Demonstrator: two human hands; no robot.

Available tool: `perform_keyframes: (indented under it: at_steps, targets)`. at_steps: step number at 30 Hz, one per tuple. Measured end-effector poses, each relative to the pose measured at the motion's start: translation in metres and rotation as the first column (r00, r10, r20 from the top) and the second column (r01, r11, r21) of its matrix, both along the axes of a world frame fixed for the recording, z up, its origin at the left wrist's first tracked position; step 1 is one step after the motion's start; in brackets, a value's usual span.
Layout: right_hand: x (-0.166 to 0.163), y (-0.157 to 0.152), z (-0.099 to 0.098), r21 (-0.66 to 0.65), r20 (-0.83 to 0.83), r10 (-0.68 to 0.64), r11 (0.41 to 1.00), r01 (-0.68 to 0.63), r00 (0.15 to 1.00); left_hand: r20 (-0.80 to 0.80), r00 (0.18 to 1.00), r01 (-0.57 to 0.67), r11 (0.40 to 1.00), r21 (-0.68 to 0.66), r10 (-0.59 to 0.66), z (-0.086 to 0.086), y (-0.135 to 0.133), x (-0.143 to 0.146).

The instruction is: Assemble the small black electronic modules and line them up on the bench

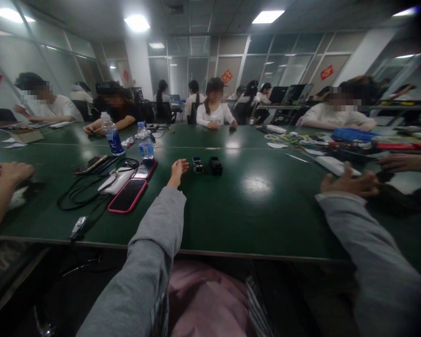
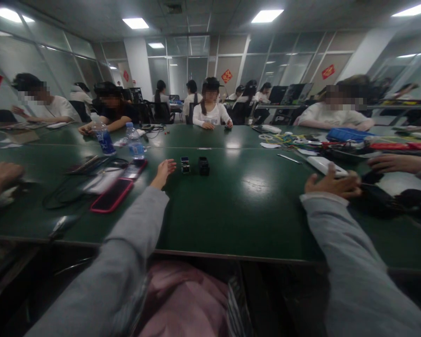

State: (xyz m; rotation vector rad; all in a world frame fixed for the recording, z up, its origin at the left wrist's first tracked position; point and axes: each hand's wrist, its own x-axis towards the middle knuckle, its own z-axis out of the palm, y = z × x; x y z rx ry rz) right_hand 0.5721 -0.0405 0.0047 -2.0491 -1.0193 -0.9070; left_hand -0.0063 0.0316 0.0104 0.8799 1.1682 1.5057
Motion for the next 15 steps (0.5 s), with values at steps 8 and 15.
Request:
perform_keyframes:
  at_steps: [8, 15]
  targets:
    - [-0.243, 0.044, 0.014, -0.236, 0.005, 0.462, 0.862, -0.447, 0.887, -0.004, 1.000, -0.003, 1.000, 0.014, 0.003, -0.001, 0.001, 0.001]
    - [-0.344, 0.051, -0.002, -0.478, -0.133, 0.742, 0.533, -0.698, 0.657, -0.013, 1.000, 0.016, 0.999, 0.031, -0.015, -0.006, 0.006, 0.001]
